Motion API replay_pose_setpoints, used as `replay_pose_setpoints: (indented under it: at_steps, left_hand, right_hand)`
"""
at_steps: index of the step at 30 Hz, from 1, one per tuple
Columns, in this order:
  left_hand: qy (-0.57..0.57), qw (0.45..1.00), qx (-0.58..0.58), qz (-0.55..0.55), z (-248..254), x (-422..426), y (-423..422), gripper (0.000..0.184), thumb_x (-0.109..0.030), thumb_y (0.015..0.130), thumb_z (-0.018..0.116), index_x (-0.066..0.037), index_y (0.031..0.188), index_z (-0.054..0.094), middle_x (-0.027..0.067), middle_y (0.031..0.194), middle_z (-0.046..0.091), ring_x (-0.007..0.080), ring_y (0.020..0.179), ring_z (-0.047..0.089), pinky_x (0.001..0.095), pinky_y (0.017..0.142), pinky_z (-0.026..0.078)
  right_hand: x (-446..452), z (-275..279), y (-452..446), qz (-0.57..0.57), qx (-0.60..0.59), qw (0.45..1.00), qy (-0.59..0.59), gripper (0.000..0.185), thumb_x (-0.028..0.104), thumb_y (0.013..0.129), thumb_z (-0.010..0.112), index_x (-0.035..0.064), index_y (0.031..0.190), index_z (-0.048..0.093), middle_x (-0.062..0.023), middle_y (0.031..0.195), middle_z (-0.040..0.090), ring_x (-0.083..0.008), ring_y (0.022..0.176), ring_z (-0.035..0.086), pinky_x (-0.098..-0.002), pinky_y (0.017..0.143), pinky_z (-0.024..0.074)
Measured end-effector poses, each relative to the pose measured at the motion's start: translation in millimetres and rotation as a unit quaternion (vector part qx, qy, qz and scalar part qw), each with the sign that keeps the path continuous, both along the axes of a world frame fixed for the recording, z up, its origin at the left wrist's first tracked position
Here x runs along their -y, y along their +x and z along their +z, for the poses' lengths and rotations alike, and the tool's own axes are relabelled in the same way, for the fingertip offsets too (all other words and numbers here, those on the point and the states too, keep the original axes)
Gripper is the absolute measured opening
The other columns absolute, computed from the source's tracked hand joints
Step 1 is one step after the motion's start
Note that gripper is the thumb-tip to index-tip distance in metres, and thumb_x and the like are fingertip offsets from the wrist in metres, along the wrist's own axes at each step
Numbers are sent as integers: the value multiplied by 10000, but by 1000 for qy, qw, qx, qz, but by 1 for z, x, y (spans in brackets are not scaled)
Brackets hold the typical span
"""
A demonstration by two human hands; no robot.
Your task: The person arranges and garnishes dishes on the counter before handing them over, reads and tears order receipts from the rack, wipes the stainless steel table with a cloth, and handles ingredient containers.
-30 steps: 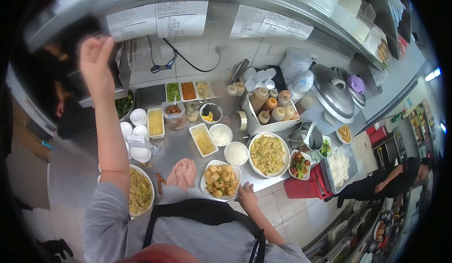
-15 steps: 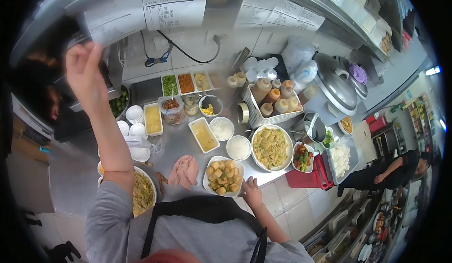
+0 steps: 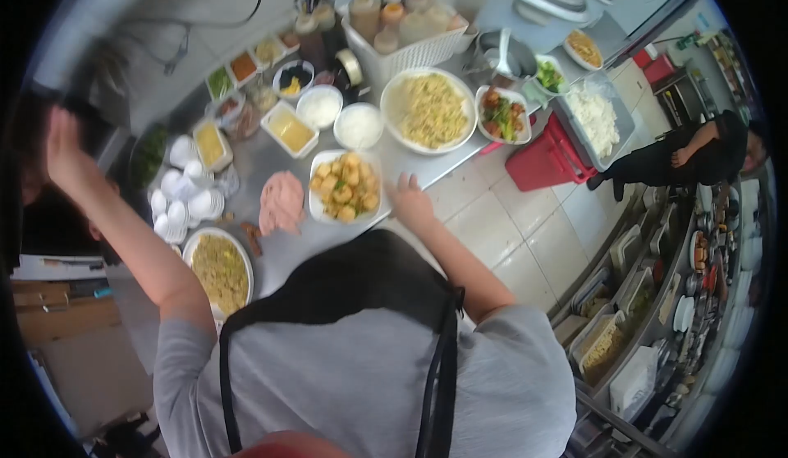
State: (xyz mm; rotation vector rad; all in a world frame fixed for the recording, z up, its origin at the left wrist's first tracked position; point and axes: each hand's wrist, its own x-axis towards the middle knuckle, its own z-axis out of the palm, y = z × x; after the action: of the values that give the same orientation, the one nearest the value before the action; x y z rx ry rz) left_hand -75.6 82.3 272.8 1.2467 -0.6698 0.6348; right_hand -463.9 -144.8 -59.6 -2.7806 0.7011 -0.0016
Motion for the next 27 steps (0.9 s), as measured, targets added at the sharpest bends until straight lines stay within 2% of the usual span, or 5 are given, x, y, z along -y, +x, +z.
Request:
replay_pose_setpoints:
  at_steps: [12,21,24,26,27]
  left_hand:
    - [-22,998,-43,-37,-1,-14,-53,180,-128,863,506,48,897,525,178,1030,577,209,1014,508,385,881,396]
    - [59,998,-23,-10,-32,-19,-68,284,12,791,571,44,1060,485,152,1121,487,218,1010,501,300,801,482]
    - [152,975,-157,43,-67,-7,-107,265,-115,804,591,-31,1053,550,105,1012,558,131,759,570,210,657,446]
    - [192,973,-107,-63,-139,-5,-97,274,-211,843,543,-39,1054,578,61,1002,578,115,848,543,239,700,431]
    - [226,948,-210,-78,-186,1,-106,317,-233,868,496,-37,1111,553,65,1056,572,131,928,529,250,783,418]
  right_hand:
    - [3,-4,-1,7,-35,999,4,747,268,572,738,137,1232,414,-237,1185,409,-438,1098,417,-409,831,456]
    - [10,0,-25,11,80,995,65,602,250,647,709,114,1184,471,-210,1258,401,-382,1135,410,-387,910,393]
    - [6,3,-39,-14,155,981,115,422,191,717,656,86,1109,540,-190,1188,483,-341,1104,454,-374,914,388]
    - [-2,4,-41,-65,186,962,188,312,114,756,566,61,1064,560,-190,1116,526,-337,1046,495,-397,880,412]
    - [-6,4,-39,-57,208,957,193,278,116,782,551,42,1050,570,-182,1084,550,-317,994,536,-382,853,425]
